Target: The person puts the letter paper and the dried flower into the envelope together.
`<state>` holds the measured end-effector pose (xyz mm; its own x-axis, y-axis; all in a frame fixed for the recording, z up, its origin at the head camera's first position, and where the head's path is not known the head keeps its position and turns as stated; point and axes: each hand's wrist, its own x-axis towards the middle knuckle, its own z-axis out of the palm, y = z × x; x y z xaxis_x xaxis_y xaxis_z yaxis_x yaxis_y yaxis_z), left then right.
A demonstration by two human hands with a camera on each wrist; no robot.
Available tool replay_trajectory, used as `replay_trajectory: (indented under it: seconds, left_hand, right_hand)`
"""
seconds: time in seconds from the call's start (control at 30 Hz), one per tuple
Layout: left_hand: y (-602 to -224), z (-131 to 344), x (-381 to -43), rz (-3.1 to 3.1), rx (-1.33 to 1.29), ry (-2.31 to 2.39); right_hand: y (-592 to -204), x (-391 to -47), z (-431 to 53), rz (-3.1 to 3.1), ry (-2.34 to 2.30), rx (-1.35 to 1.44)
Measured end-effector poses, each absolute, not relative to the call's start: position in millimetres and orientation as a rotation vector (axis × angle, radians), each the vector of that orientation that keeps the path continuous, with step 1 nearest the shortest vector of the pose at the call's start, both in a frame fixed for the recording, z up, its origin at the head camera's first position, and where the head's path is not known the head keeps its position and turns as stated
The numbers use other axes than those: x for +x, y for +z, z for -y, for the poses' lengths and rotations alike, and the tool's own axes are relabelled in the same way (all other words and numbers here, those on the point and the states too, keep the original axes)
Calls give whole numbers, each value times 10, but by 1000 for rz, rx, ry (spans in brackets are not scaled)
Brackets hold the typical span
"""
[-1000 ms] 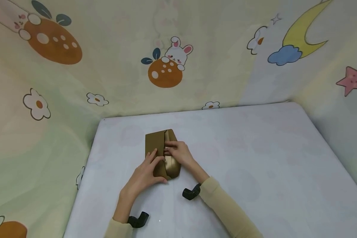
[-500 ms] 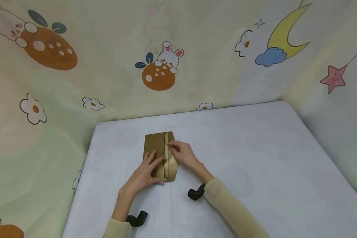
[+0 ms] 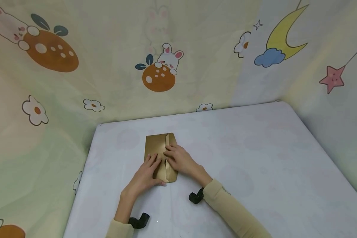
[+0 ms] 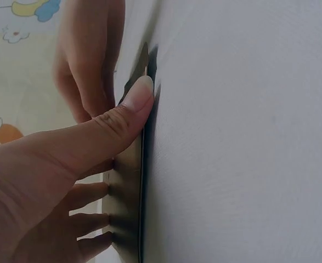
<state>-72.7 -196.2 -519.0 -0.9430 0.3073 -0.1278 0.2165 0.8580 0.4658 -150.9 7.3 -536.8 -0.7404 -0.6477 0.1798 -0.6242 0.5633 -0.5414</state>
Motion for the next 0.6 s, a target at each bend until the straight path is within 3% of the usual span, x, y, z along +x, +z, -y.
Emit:
replay_trajectory:
  seconds: [0.4, 0.6]
  left_hand:
    - [-5179, 1946, -761, -2934, 427, 635]
    - [-5123, 1909, -791, -3031, 435, 689]
  right_hand:
    - [-5382, -1479, -207, -2664, -1093, -1089]
    - [-5329, -1443, -435, -2579, -1391, -837]
